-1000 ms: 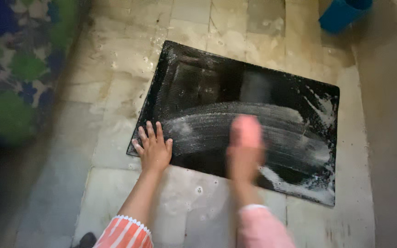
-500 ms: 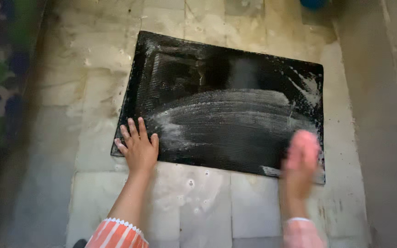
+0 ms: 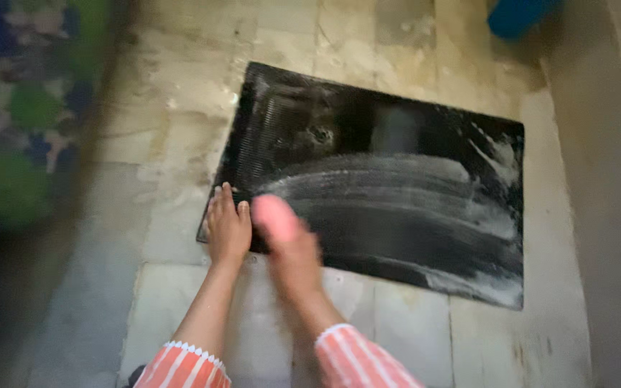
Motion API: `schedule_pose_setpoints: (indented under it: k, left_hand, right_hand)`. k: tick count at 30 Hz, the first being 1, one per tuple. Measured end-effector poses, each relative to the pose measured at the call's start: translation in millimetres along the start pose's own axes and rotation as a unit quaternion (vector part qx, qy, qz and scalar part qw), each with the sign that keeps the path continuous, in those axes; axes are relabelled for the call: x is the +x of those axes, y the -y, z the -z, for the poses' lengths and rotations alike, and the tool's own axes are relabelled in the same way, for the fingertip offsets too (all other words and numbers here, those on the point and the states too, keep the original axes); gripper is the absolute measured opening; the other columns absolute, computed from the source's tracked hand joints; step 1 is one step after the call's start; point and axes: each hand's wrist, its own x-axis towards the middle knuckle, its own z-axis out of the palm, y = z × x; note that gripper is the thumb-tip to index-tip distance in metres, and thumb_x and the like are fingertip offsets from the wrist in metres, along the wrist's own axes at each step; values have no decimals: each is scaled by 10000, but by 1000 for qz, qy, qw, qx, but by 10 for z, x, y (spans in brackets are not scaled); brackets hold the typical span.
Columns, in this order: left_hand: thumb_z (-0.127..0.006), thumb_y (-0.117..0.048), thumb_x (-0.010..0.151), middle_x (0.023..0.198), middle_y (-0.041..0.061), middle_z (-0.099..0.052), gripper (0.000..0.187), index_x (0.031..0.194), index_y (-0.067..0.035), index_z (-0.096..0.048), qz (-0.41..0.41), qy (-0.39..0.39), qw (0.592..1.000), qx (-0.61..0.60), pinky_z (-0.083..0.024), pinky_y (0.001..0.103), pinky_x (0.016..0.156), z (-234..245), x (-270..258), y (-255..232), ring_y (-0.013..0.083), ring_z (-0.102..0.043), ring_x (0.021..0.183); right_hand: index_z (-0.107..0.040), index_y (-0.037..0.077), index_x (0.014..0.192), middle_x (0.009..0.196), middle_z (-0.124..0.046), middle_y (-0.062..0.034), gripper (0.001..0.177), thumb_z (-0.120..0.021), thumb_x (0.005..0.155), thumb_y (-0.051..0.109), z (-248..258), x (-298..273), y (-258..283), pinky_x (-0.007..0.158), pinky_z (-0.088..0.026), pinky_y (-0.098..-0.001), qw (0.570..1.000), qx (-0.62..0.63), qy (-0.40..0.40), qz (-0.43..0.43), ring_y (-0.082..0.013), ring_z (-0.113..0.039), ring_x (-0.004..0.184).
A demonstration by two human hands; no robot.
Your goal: The person scrubs both sides of a black doormat with a pink brush and soapy water on a tiled floor, then rinses the mat by pouring water from a pitcher.
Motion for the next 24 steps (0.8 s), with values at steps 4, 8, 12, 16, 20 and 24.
schedule_pose_setpoints:
  k: [4,8,12,16,20,24]
  left_hand:
    - [-447,-324,1079,1564,237,-447,597,1582,-13,-363,-12,-76,996,-52,-308,497,1208,74,89,235,411,-401,1450]
    - [-518,-336,1053,1526,213,-492,611,1565,-31,-380,-8,-36,999,-10,-344,480,1199,128,59,145,384,-464,1403]
    - [-710,-315,859,1528,192,-419,810,1532,-55,-342,9,-20,995,93,-321,518,1117,170,8,-41,414,-392,1367]
    - [-757,-296,834,1519,153,-430,847,1545,-94,-344,21,-45,998,49,-319,561,1115,202,-9,-114,390,-395,1374]
    - [-710,-299,879,1464,177,-448,765,1533,-104,-365,48,-67,992,99,-301,576,1094,69,170,-203,393,-404,1345]
    - [-629,-286,955,1439,164,-493,634,1527,-111,-419,43,-110,986,114,-320,553,1090,-21,188,-223,368,-458,1294]
  right_hand:
    - [-740,191,1187,1229,-673,-252,356,-689,835,200,-307,272,-90,802,-553,-489,989,62,56,123,-418,-673,938]
    - [-753,103,1041,939,-720,-242,151,-680,962,209,-62,826,-861,728,-546,-516,999,9,41,18,-442,-686,841]
    - [-640,23,1198,1143,-645,-277,464,-737,751,105,306,1006,-1623,873,-518,-513,991,-50,-40,-116,-448,-635,1056]
    - [-676,7,1246,1183,-598,-320,415,-673,893,224,249,1115,-1600,894,-485,-548,988,-49,-86,-118,-497,-588,1065]
    - [-669,-2,1193,1220,-619,-290,383,-644,949,292,-305,977,-919,923,-497,-516,1000,4,27,15,-474,-601,1065]
    - [-769,198,1222,1302,-631,-297,453,-617,798,152,-536,931,-628,894,-521,-498,964,41,104,241,-447,-632,1028]
